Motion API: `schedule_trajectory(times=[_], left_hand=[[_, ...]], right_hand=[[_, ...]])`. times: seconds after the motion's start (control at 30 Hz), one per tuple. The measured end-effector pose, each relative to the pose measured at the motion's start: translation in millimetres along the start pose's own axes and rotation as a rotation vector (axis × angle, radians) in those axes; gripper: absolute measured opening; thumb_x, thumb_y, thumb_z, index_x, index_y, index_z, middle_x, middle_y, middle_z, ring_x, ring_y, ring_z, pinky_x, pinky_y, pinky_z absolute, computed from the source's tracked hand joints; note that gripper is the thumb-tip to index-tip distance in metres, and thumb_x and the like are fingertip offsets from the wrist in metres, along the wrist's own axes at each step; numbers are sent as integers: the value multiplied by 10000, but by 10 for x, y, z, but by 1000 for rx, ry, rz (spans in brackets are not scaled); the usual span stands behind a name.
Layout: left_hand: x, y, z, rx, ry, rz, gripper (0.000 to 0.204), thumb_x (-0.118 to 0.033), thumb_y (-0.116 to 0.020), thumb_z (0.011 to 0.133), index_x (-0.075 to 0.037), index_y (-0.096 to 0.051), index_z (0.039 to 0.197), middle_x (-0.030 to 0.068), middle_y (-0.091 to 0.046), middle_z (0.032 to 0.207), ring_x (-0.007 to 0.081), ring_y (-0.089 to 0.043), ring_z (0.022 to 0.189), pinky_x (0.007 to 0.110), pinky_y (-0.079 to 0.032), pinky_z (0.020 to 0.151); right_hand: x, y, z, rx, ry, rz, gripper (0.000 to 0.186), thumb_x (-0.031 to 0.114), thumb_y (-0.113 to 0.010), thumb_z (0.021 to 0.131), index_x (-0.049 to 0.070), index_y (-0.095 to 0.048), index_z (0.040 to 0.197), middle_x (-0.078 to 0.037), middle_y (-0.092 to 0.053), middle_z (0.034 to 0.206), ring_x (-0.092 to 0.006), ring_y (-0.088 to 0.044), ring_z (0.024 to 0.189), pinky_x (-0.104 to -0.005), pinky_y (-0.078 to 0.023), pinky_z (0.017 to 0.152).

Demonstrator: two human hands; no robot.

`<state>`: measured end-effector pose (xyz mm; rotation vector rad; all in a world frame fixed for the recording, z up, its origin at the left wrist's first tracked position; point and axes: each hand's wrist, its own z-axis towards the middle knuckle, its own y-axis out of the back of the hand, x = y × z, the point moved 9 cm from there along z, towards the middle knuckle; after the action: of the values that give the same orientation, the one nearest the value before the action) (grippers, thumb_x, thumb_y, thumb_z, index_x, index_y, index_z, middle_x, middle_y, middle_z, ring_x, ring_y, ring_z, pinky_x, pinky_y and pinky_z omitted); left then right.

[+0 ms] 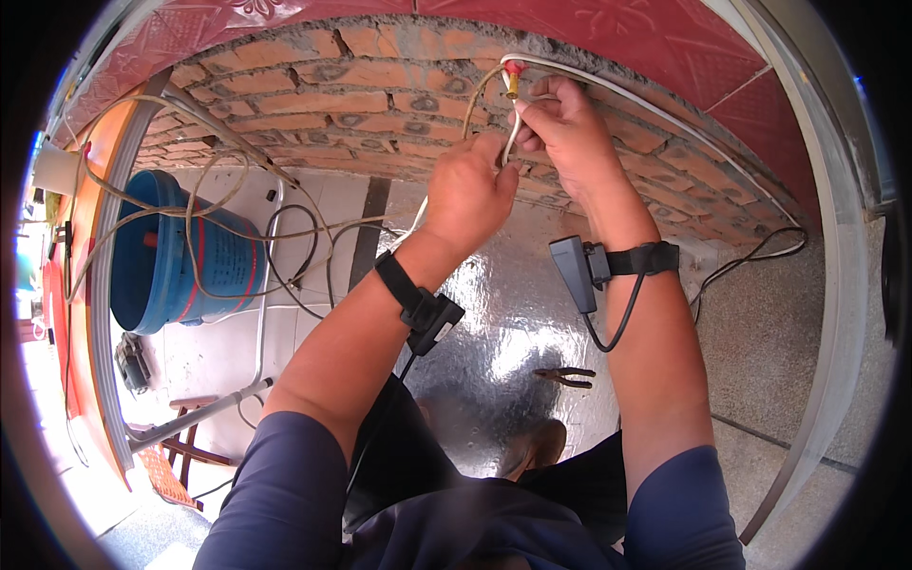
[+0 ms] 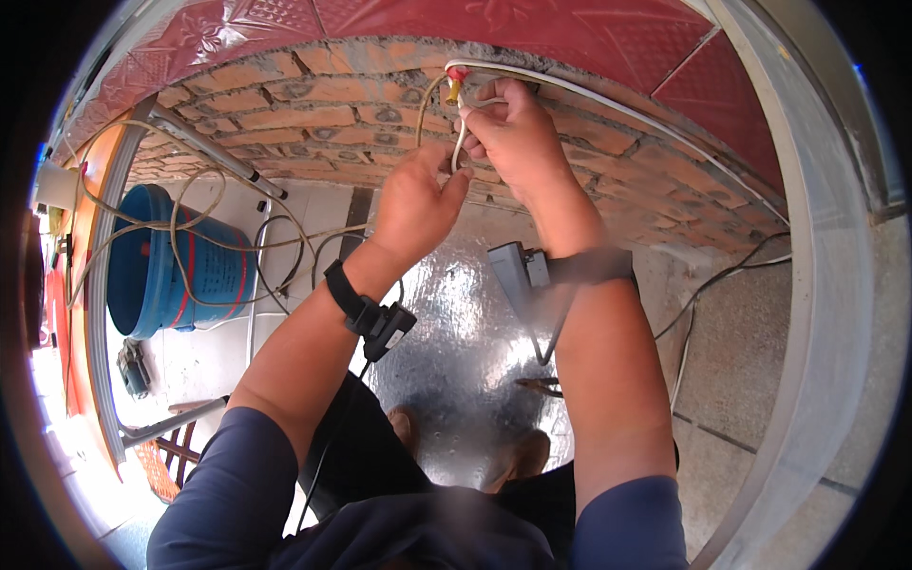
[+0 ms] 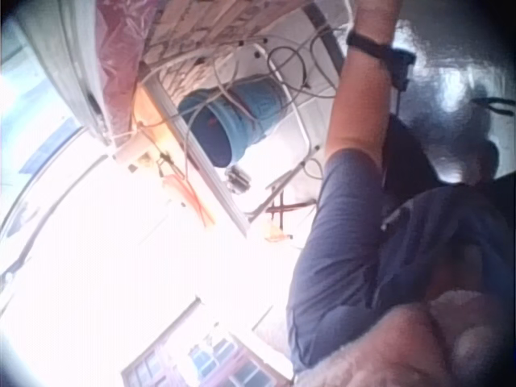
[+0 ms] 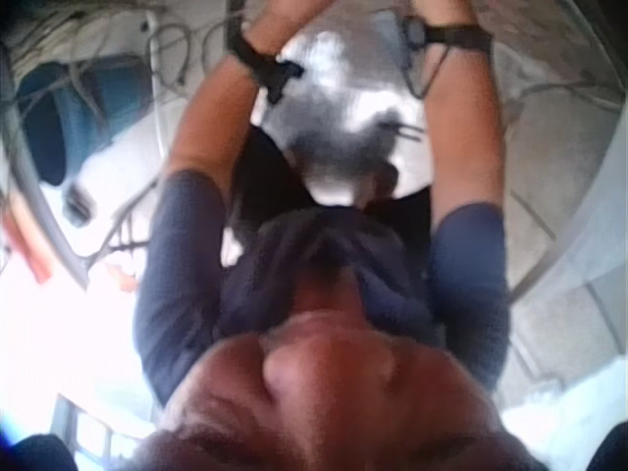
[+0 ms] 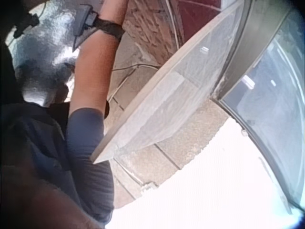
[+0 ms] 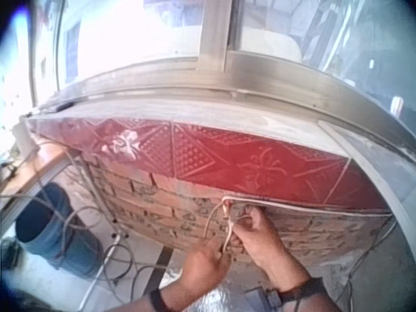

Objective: The person installs electrical wiring along a ceiling, using pliers to strip wire ends and securing the cables with clips. They connect wires to a junction box and tuck the cables into the ceiling structure.

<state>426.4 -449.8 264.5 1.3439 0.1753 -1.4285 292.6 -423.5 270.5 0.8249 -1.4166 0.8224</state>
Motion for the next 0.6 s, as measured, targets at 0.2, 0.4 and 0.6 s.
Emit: schedule_trajectory(times=[0.2, 0.4, 0.6], left_hand=[[-279, 278, 7, -84, -273, 112, 213, -86, -631, 857, -49, -634, 1066, 173, -603, 872, 391, -609, 802, 444, -489, 666], [-340, 480, 177, -73, -382, 178, 203, -37, -617, 863, -75, -668, 1056, 146, -594, 896, 361, -611, 782, 415, -493, 639], [-403, 653, 328, -226, -340, 127, 148, -101, -676, 861, -55, -676, 1002, 122, -646, 871, 298, -647, 737, 356, -509, 633]], right_hand=[[16, 16, 8, 100, 22, 14, 174, 99, -622, 895, 16, -640, 1046, -35, -640, 829, -99, -580, 712, -257, -484, 642], [332, -5, -138, -8, 447, -556, 258, 136, -678, 836, 66, -670, 1085, -86, -693, 908, -186, -661, 796, -299, -523, 727], [476, -8, -207, -157, 514, -665, 255, 240, -741, 815, 66, -700, 996, -101, -704, 924, -245, -683, 810, -323, -530, 722]])
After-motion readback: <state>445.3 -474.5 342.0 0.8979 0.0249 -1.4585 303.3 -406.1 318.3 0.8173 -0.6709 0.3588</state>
